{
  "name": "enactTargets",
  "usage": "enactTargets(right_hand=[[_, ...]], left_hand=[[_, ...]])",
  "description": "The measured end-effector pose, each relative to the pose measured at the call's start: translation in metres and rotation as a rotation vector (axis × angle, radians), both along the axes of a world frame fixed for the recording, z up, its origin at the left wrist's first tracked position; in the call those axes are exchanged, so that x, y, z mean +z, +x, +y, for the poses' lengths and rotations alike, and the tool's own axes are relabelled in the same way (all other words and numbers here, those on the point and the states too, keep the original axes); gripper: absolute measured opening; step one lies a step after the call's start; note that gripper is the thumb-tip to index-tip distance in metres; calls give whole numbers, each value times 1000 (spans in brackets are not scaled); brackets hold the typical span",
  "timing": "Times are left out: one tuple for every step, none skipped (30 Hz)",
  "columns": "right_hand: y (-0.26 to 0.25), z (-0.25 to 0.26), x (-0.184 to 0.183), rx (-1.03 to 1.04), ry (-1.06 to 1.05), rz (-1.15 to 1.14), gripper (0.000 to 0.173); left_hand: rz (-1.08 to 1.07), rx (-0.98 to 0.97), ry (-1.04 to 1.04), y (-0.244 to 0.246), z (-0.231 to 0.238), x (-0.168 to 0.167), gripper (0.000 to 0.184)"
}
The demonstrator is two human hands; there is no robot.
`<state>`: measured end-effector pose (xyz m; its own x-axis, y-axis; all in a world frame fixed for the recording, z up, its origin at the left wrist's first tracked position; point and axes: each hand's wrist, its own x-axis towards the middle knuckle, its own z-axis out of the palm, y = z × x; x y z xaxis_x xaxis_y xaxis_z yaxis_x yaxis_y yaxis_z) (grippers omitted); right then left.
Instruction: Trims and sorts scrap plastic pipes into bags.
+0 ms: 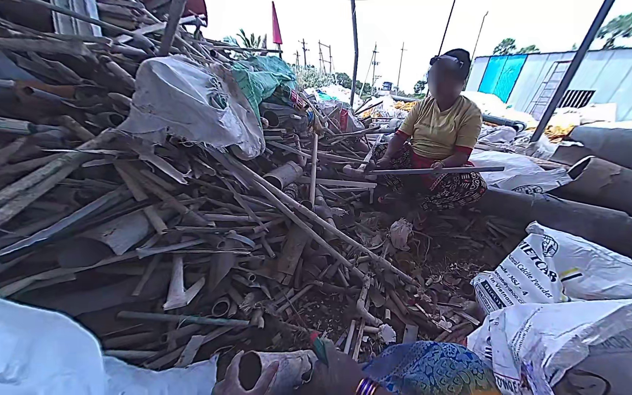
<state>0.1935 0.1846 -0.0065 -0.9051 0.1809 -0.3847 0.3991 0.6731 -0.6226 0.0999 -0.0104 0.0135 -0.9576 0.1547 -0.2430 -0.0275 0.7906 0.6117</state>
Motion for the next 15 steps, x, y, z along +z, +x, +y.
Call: enactTargets(right_hand=[[4, -4, 8, 34, -33, 67, 52], [7, -7, 12, 83, -36, 73, 51], [8, -9, 10, 142, -14, 21, 51], [7, -10, 1, 193, 19, -68, 51], [4, -8, -14, 217, 55, -164, 51], [1, -4, -31, 218, 89, -252, 52], [-2, 2, -42, 226, 132, -347, 53], [-4, 6, -44, 228, 168, -432, 54], [-6, 8, -42, 212, 188, -468, 56], [-5, 8, -38, 178, 172, -450, 56], [-4, 6, -28, 137, 129, -384, 54], [-2, 2, -16, 96, 76, -277, 51], [0, -4, -5, 66, 30, -157, 51], [2, -10, 4, 46, 0, -60, 53], [5, -16, 10, 49, 3, -12, 53]], left_hand=[[-3, 9, 3, -1, 1, -1, 95], [-7, 19, 8, 0, 2, -1, 95], [-8, 26, 13, 0, 2, 0, 94], [-7, 33, 21, 1, 2, 1, 93], [-4, 41, 23, 1, 1, 2, 93], [-5, 42, 30, 1, 1, 2, 92], [-5, 39, 34, 1, 1, 1, 91], [-5, 34, 31, 1, 1, 0, 92], [-1, 26, 21, 1, 1, 0, 93], [7, 19, 11, 2, 1, 0, 94], [10, 13, 1, 2, 1, 0, 95], [9, 12, -1, 2, 2, -1, 95], [14, 17, 4, 1, 2, -2, 95], [17, 28, 12, 0, 3, -3, 95], [21, 43, 15, -1, 4, -4, 95]])
